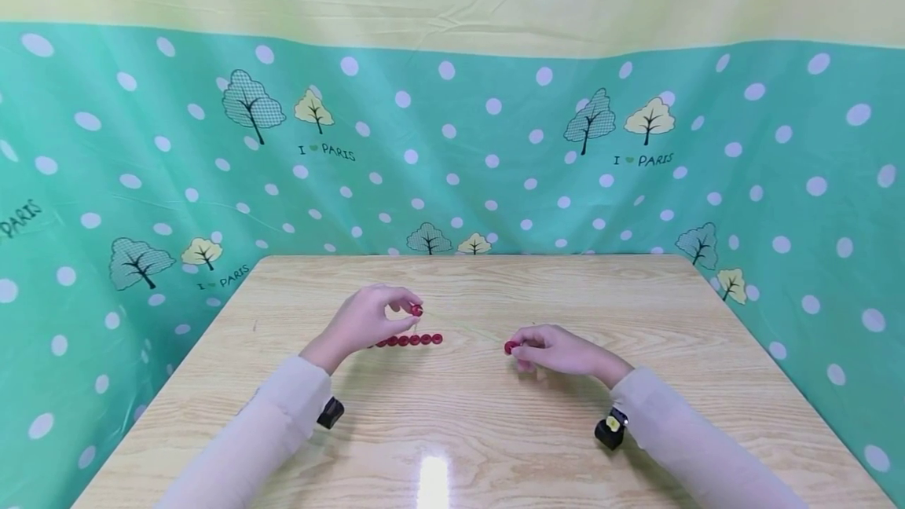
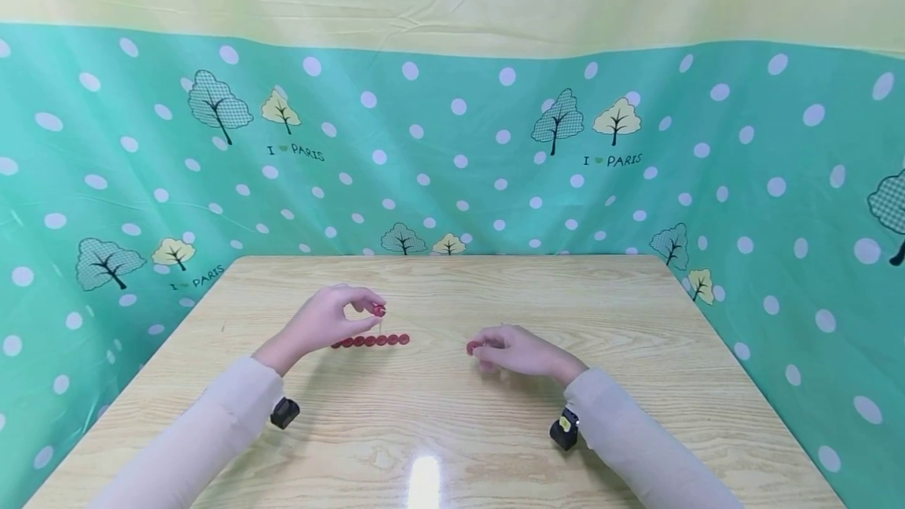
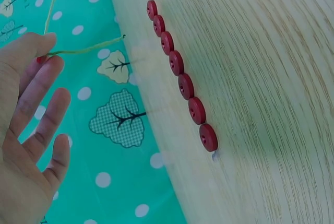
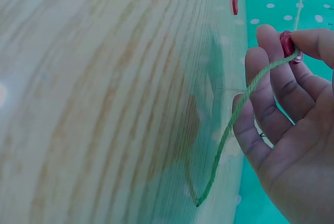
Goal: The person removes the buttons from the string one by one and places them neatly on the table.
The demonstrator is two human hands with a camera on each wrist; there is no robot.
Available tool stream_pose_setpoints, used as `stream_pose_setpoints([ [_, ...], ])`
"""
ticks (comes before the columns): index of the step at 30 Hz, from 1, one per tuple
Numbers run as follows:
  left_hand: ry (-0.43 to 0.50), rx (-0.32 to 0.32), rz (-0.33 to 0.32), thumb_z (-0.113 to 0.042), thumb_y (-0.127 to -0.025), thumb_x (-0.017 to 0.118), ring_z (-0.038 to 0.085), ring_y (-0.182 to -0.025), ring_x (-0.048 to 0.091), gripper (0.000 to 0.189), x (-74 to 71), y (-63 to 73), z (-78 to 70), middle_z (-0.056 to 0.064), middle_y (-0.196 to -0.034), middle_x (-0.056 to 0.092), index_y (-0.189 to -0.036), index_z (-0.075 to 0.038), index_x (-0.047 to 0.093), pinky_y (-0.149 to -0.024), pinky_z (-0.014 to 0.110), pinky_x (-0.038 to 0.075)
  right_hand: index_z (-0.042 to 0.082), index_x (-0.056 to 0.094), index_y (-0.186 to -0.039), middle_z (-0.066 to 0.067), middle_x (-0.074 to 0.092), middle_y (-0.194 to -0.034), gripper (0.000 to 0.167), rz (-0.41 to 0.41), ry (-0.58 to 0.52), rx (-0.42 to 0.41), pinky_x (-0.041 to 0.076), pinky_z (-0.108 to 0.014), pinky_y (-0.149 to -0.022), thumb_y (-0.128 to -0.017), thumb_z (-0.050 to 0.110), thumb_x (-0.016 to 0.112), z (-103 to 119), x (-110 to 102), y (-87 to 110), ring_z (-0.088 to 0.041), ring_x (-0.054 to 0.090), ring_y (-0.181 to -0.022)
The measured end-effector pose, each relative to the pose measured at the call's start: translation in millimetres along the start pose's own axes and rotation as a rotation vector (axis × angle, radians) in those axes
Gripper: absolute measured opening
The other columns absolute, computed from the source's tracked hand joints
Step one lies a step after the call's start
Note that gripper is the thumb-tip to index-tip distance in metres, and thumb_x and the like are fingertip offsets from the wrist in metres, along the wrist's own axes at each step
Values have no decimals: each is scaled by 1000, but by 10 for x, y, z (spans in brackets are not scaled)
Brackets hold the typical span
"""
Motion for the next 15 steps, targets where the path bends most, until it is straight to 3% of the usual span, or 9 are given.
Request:
stream_pose_setpoints([
  [7,-15,-24,-6,-30,-89,77,12,-88,64,22,-28,26,69,-13,-97,70,-109,-24,75,-79,38,51,1,66,-116,-9,68,-92,28,7,4,-3,53,-38,-67,-105,24,53,-24,-6,-10,-24,63,-86],
  [15,-11,-23,-12,-27,-88,78,21,-89,66,21,-62,63,99,-11,-97,70,-109,-23,75,-77,39,51,1,66,-116,-7,68,-91,30,9,21,-15,51,-37,-67,-106,25,52,-20,-16,-17,-22,62,-86],
])
Point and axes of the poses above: each hand's wrist, its own y-axis away from the middle knuckle, its own x-axis out of the palm, z = x × y, the point moved 6 cm from there along -y, towards the middle knuckle
